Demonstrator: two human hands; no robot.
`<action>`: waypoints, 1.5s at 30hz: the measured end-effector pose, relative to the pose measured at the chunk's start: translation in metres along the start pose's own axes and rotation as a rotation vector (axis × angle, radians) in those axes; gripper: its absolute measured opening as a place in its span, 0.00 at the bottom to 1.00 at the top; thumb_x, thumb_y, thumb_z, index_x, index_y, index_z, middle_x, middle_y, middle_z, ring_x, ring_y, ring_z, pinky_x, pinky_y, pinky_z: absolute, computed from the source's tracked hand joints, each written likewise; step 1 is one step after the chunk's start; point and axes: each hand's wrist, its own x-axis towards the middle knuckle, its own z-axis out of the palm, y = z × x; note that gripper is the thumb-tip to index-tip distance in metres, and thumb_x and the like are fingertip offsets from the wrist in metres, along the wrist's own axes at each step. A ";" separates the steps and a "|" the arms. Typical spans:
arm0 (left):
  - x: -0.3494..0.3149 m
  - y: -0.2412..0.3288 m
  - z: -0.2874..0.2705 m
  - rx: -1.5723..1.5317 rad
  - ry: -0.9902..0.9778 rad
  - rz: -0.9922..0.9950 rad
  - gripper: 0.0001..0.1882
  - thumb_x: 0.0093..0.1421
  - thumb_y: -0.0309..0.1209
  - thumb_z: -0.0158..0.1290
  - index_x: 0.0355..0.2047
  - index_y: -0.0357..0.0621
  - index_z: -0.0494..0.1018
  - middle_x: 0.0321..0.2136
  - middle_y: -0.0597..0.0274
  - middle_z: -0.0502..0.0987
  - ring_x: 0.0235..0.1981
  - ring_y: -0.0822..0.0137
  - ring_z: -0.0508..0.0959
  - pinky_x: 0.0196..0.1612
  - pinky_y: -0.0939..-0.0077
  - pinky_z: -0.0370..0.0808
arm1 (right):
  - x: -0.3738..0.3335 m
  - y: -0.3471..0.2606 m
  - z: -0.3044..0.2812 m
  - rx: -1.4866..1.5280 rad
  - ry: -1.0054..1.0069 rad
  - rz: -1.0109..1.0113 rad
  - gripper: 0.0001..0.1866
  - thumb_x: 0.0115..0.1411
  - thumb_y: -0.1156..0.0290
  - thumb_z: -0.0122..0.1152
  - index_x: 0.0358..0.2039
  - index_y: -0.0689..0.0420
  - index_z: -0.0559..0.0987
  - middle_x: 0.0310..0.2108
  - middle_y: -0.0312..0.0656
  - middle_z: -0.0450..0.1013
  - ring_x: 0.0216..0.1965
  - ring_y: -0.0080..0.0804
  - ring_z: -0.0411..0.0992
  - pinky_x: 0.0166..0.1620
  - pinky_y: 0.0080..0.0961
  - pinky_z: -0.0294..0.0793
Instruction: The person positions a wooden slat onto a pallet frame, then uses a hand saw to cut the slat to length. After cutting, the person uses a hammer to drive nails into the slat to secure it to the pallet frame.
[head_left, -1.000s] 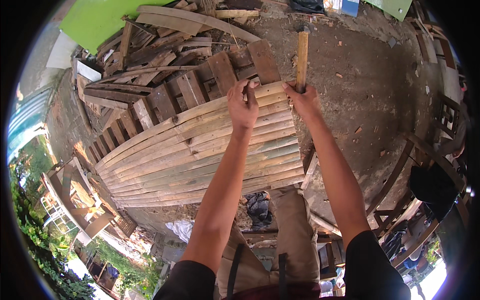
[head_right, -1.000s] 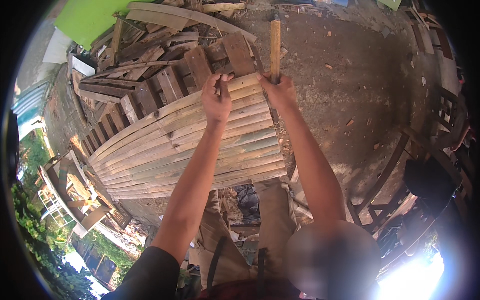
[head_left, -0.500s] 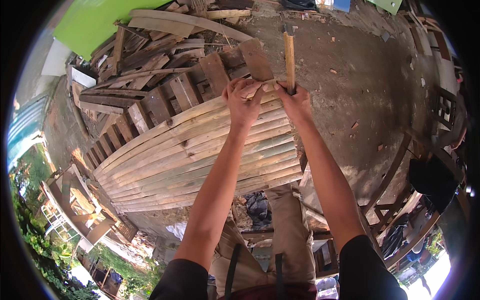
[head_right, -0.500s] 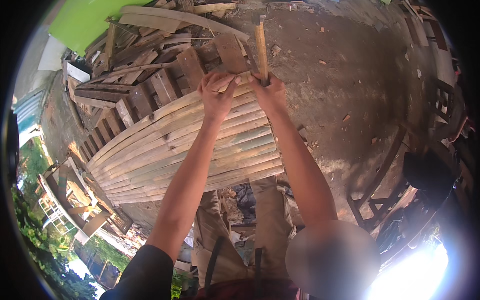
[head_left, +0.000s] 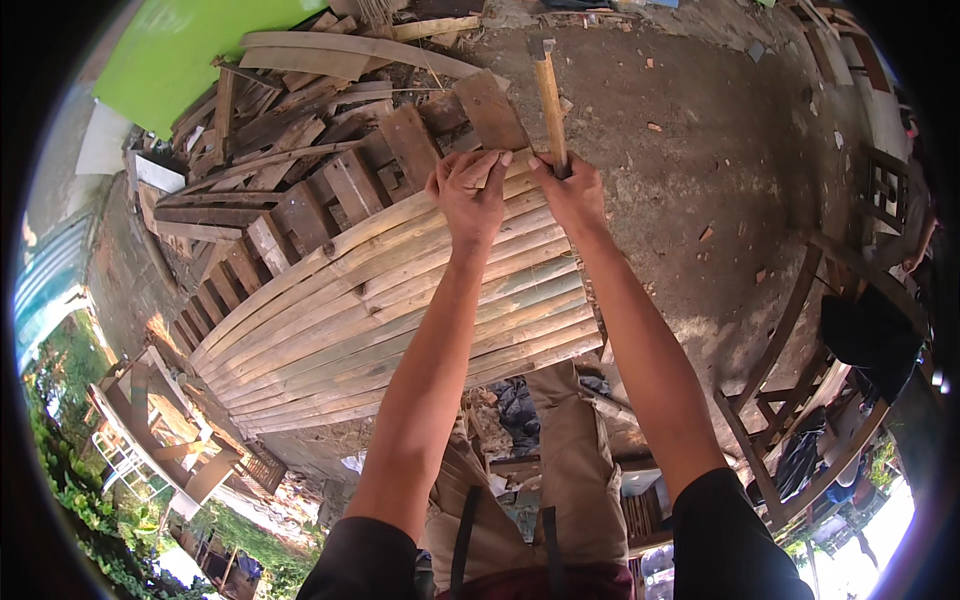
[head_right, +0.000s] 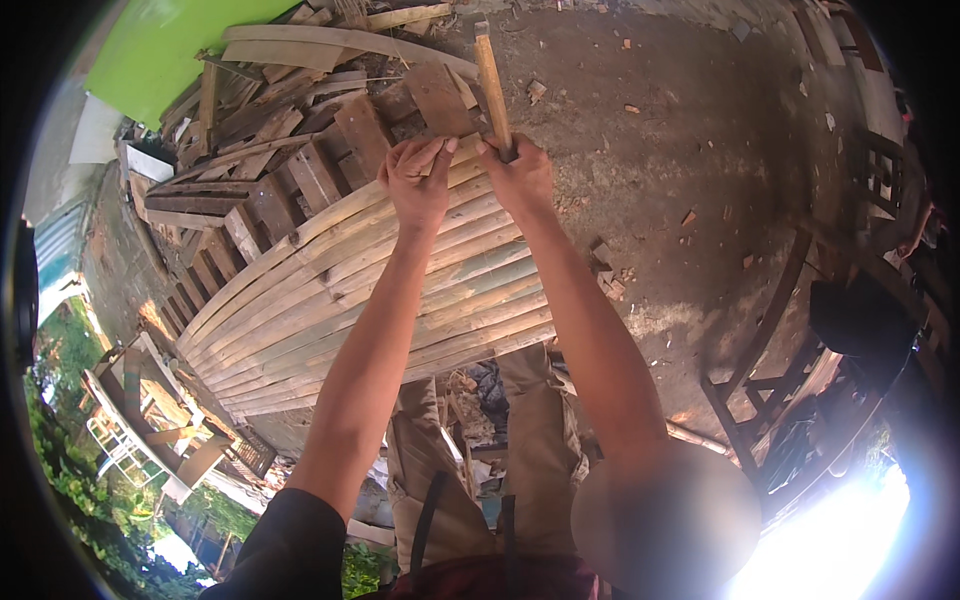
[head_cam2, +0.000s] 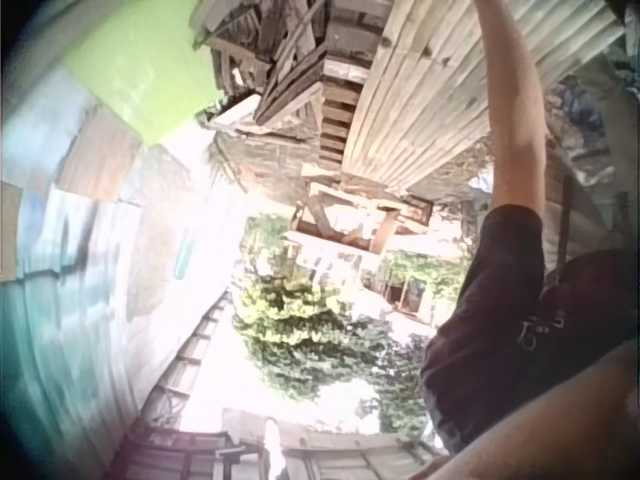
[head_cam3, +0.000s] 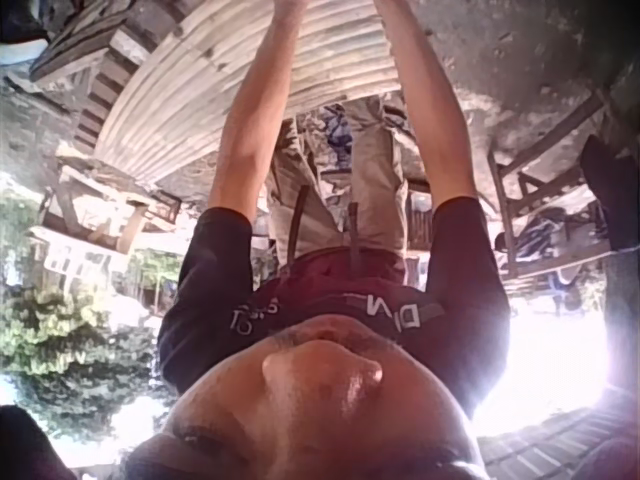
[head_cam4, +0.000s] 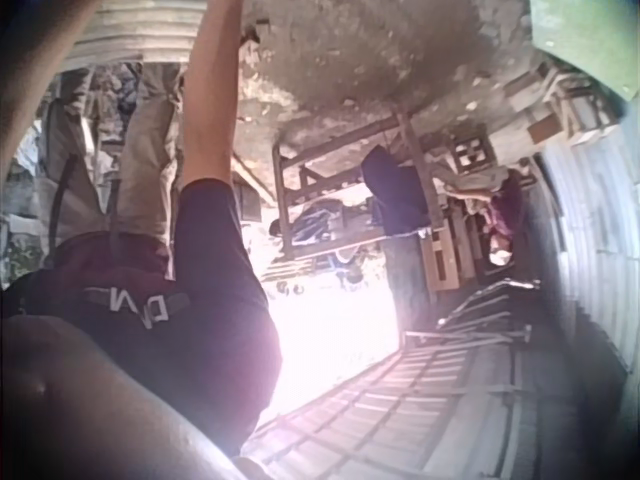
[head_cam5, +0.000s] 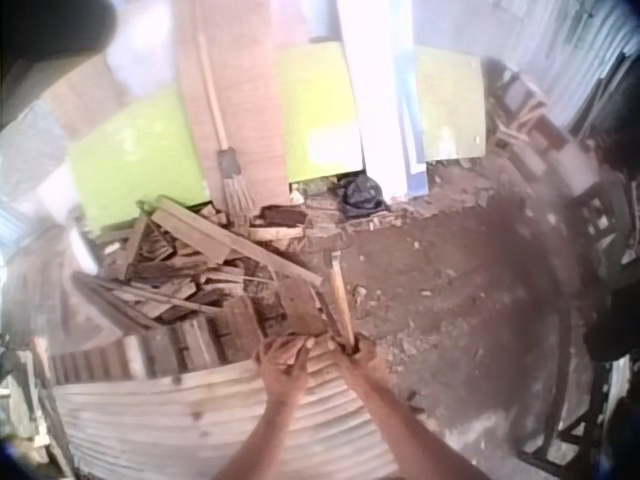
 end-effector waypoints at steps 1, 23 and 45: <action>0.000 0.000 0.000 0.005 0.004 0.005 0.07 0.58 0.39 0.66 0.34 0.53 0.86 0.32 0.75 0.84 0.45 0.69 0.76 0.58 0.66 0.57 | 0.000 -0.002 0.000 0.002 -0.003 0.009 0.20 0.57 0.54 0.71 0.41 0.58 0.83 0.25 0.42 0.78 0.29 0.32 0.76 0.36 0.33 0.75; -0.011 -0.005 0.001 0.063 0.004 0.185 0.10 0.52 0.32 0.67 0.36 0.60 0.85 0.37 0.75 0.79 0.45 0.64 0.76 0.53 0.59 0.64 | -0.125 0.009 -0.045 -0.117 -0.041 -0.147 0.25 0.68 0.51 0.58 0.42 0.65 0.74 0.18 0.49 0.70 0.21 0.43 0.74 0.28 0.39 0.72; -0.012 -0.005 0.000 0.101 -0.025 0.185 0.09 0.52 0.35 0.67 0.36 0.60 0.85 0.40 0.77 0.80 0.43 0.65 0.75 0.53 0.59 0.65 | -0.150 0.018 -0.044 -0.211 -0.105 -0.335 0.14 0.72 0.64 0.51 0.39 0.65 0.69 0.17 0.55 0.68 0.20 0.61 0.73 0.24 0.48 0.68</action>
